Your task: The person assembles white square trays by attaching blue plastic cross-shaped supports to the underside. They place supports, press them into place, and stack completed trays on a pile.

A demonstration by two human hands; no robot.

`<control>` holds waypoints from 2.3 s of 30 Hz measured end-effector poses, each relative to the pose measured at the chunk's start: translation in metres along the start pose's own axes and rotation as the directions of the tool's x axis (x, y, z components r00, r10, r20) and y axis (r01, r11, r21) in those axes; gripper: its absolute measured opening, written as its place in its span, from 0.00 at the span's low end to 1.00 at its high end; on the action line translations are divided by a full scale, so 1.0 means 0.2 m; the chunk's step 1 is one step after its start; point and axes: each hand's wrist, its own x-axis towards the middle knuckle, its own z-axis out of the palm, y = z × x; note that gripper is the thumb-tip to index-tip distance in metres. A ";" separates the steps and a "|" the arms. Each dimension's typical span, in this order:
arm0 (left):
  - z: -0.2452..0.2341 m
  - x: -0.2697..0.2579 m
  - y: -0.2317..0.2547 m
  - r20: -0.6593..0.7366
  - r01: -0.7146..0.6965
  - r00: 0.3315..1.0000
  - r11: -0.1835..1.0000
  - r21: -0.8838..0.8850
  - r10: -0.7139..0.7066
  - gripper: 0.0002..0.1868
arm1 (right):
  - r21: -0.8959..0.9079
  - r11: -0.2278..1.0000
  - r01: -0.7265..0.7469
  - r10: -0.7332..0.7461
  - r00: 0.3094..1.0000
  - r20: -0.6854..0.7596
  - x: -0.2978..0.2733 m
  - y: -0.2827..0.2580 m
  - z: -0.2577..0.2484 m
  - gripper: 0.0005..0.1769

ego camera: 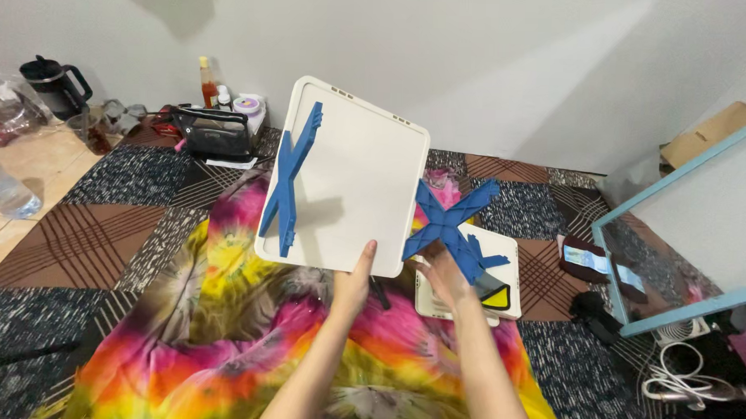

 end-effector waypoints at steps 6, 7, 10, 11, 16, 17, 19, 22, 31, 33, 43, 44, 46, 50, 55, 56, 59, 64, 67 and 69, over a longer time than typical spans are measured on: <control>0.10 -0.14 -0.04 -0.035 0.004 0.999 0.999 -0.047 -0.006 0.28 | 0.129 0.991 0.023 -0.020 0.999 -0.027 0.14 0.20 -0.02 0.31; 0.10 -0.16 -0.05 -0.041 -0.006 0.999 0.999 -0.046 0.004 0.28 | 0.171 0.985 0.001 0.006 0.999 -0.040 0.17 0.21 -0.04 0.32; 0.11 -0.22 -0.09 -0.033 0.007 0.999 1.000 0.014 -0.007 0.30 | 0.168 0.985 -0.041 0.059 0.993 -0.101 0.25 0.26 -0.12 0.31; 0.12 -0.23 -0.10 -0.055 0.028 0.998 1.000 -0.003 -0.028 0.30 | 0.157 0.987 0.023 0.008 0.981 -0.195 0.28 0.29 -0.15 0.28; 0.17 -0.28 -0.16 -0.111 0.095 0.988 0.988 -0.122 -0.108 0.33 | -0.007 0.975 0.222 -0.206 0.891 -0.404 0.41 0.44 -0.28 0.25; 0.17 -0.27 -0.16 -0.120 0.093 0.987 0.988 -0.126 -0.109 0.33 | 0.012 0.966 0.258 -0.233 0.894 -0.382 0.44 0.46 -0.30 0.22; 0.17 -0.26 -0.18 -0.139 0.094 0.984 0.986 -0.137 -0.113 0.33 | 0.052 0.945 0.323 -0.287 0.895 -0.342 0.46 0.49 -0.33 0.17; 0.13 -0.25 -0.20 -0.102 0.107 0.987 0.982 -0.157 -0.124 0.32 | 0.052 0.973 0.226 -0.191 0.910 -0.369 0.45 0.49 -0.37 0.24; -0.01 -0.16 -0.14 0.159 0.266 0.959 0.942 -0.206 -0.236 0.33 | -0.042 0.997 0.064 -0.071 0.982 -0.174 0.41 0.11 -0.27 0.25; -0.01 -0.15 -0.12 0.064 0.274 0.962 0.935 -0.226 -0.266 0.35 | -0.016 0.997 0.080 -0.082 0.980 -0.183 0.40 0.12 -0.18 0.25; -0.30 0.05 0.16 -0.210 -0.387 0.793 0.739 0.551 0.572 0.44 | -0.107 0.980 0.170 -0.190 0.956 -0.223 0.37 0.13 -0.27 0.24; -0.34 0.10 0.20 -0.169 -0.371 0.866 0.831 0.415 0.471 0.41 | -0.140 0.977 0.162 -0.189 0.961 -0.201 0.38 0.14 -0.33 0.24; -0.39 0.17 0.27 -0.027 -0.269 0.961 0.954 0.130 0.275 0.37 | -0.209 0.966 0.150 -0.185 0.970 -0.157 0.40 0.16 -0.42 0.23; -0.43 0.22 0.31 0.112 -0.373 0.926 0.921 0.112 0.361 0.20 | -0.409 0.903 0.130 -0.204 0.969 -0.140 0.37 0.14 -0.41 0.27; -0.40 0.18 0.30 -0.006 -0.257 0.967 0.966 -0.039 0.257 0.06 | -0.395 0.861 0.321 -0.344 0.939 0.015 0.16 -0.06 -0.09 0.37; -0.38 0.17 0.30 -0.031 -0.266 0.963 0.963 0.042 0.267 0.06 | -0.354 0.867 0.350 -0.338 0.936 0.098 0.12 -0.10 -0.03 0.40; -0.31 0.12 0.31 -0.111 -0.243 0.957 0.951 0.190 0.267 0.11 | -0.328 0.844 0.424 -0.368 0.903 0.221 0.05 -0.14 0.12 0.42; -0.28 0.07 0.34 -0.083 -0.355 0.928 0.929 0.107 0.364 0.08 | -0.167 0.893 0.418 -0.394 0.906 0.157 0.06 -0.18 0.11 0.42; -0.27 0.09 0.32 -0.188 -0.239 0.946 0.959 0.151 0.266 0.05 | -0.220 0.858 0.465 -0.445 0.885 0.135 0.07 -0.15 0.06 0.42; -0.25 0.07 0.30 -0.153 -0.272 0.942 0.948 0.166 0.297 0.08 | -0.235 0.834 0.499 -0.479 0.866 0.143 0.07 -0.14 0.05 0.41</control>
